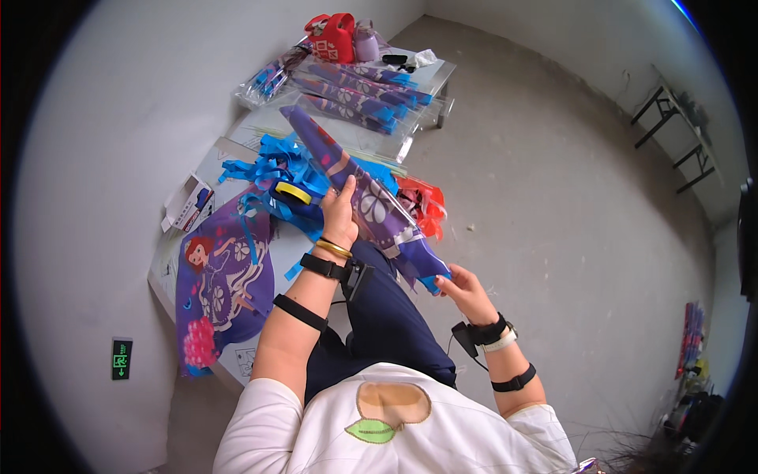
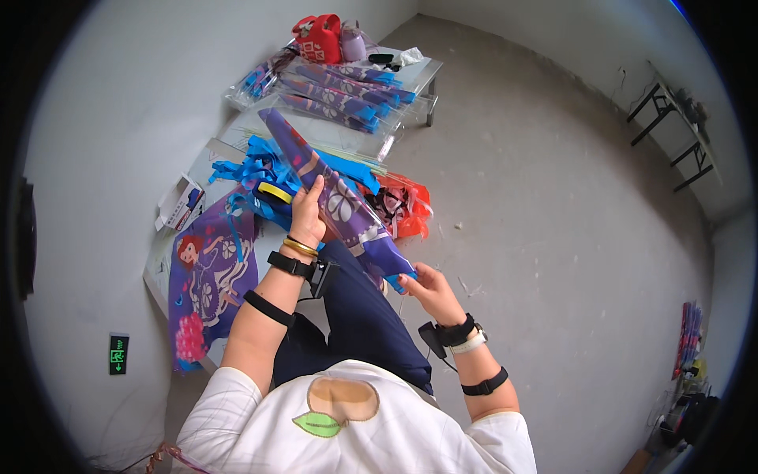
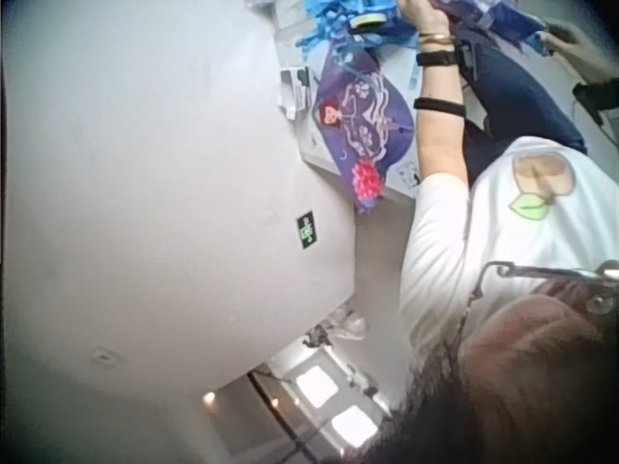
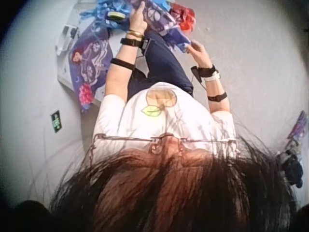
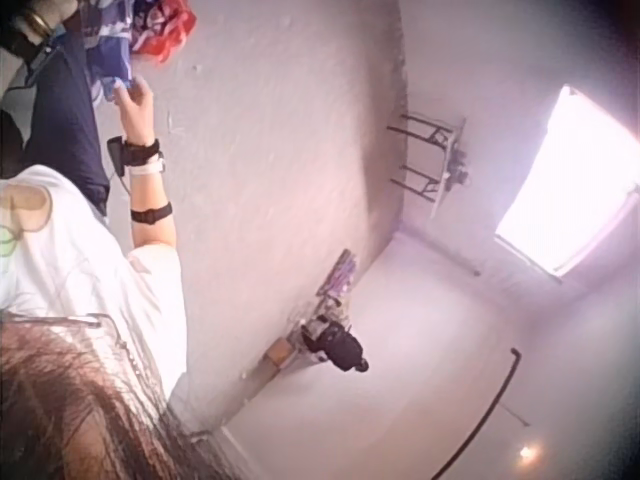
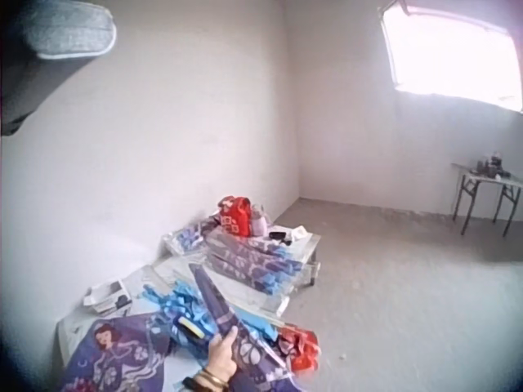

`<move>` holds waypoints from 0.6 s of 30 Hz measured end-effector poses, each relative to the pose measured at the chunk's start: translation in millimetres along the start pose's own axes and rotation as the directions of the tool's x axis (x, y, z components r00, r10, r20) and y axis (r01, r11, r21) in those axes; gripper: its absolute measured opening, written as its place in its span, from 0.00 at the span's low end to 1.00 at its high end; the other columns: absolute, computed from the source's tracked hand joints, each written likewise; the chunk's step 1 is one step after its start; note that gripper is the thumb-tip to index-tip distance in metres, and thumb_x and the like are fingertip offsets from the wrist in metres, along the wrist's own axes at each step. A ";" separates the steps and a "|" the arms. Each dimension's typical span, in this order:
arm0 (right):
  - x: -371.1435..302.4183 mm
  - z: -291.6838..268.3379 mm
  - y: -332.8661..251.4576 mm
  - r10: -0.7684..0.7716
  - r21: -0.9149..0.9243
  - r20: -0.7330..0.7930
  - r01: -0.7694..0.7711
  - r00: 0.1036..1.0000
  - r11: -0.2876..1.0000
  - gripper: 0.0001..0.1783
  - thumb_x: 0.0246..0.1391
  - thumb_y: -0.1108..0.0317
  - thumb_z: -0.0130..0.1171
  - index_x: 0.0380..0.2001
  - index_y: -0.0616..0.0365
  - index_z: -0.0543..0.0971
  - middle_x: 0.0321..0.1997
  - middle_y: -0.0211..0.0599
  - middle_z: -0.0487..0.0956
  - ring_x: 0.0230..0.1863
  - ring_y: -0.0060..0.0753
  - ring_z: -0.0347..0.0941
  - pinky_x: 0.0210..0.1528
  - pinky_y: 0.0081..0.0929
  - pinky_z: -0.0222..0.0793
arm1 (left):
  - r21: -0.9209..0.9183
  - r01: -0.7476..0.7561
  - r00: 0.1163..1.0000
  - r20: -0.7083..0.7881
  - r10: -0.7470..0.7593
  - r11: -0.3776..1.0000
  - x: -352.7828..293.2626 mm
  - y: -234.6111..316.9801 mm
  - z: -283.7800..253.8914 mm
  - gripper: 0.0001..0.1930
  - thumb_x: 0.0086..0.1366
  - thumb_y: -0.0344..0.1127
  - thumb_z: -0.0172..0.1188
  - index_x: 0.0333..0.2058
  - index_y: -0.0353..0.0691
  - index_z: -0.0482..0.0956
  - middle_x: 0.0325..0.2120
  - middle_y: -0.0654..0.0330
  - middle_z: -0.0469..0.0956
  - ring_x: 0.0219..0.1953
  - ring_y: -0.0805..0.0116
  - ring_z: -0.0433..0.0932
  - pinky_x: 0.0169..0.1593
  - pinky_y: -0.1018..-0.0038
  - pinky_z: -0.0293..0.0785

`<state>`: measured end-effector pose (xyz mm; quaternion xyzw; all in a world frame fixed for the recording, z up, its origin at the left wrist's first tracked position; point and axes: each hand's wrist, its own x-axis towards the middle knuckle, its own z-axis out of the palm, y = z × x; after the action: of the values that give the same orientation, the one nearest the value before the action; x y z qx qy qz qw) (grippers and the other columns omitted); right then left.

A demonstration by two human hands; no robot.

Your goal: Assembling a character-themed kite by attaching ribbons and preparing it for packaging.

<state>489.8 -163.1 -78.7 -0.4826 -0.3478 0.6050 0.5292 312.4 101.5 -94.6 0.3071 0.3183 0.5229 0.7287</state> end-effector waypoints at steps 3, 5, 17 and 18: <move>8.8 8.0 2.7 -0.007 0.037 -0.103 0.011 0.995 0.999 0.12 0.64 0.61 0.61 0.41 0.60 0.80 0.30 0.21 0.79 0.31 0.13 0.71 0.36 0.16 0.67 | 0.004 0.016 1.000 0.022 -0.016 1.000 -4.1 0.9 8.4 0.12 0.67 0.34 0.64 0.47 0.40 0.78 0.44 0.63 0.81 0.43 0.71 0.79 0.49 0.73 0.75; 14.2 6.6 5.3 -0.061 -0.029 -0.121 0.058 0.991 0.998 0.13 0.64 0.61 0.62 0.41 0.60 0.81 0.29 0.20 0.78 0.30 0.11 0.71 0.32 0.13 0.66 | 0.019 0.003 1.000 0.014 -0.003 1.000 -6.3 0.1 9.7 0.12 0.67 0.34 0.64 0.48 0.40 0.78 0.43 0.63 0.82 0.43 0.70 0.80 0.49 0.73 0.76; 18.4 -3.7 -8.7 -0.079 0.013 -0.138 0.081 0.987 0.997 0.22 0.71 0.54 0.48 0.47 0.63 0.78 0.38 0.26 0.81 0.37 0.16 0.74 0.44 0.20 0.70 | 0.009 0.037 0.999 -0.007 -0.037 0.999 4.1 13.2 -1.4 0.11 0.67 0.35 0.64 0.46 0.40 0.79 0.42 0.62 0.82 0.43 0.69 0.80 0.49 0.71 0.77; 21.4 -2.2 -11.8 -0.081 0.012 -0.136 0.084 0.987 0.996 0.22 0.71 0.54 0.48 0.47 0.63 0.78 0.38 0.26 0.81 0.37 0.16 0.74 0.44 0.20 0.70 | 0.000 0.022 1.000 0.008 -0.022 1.000 1.6 12.9 2.2 0.11 0.67 0.35 0.64 0.46 0.40 0.79 0.42 0.62 0.82 0.43 0.69 0.80 0.49 0.71 0.77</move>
<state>496.1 -140.1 -73.0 -0.5030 -0.3255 0.5517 0.5803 307.3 106.2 -83.4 0.3057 0.3188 0.5137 0.7355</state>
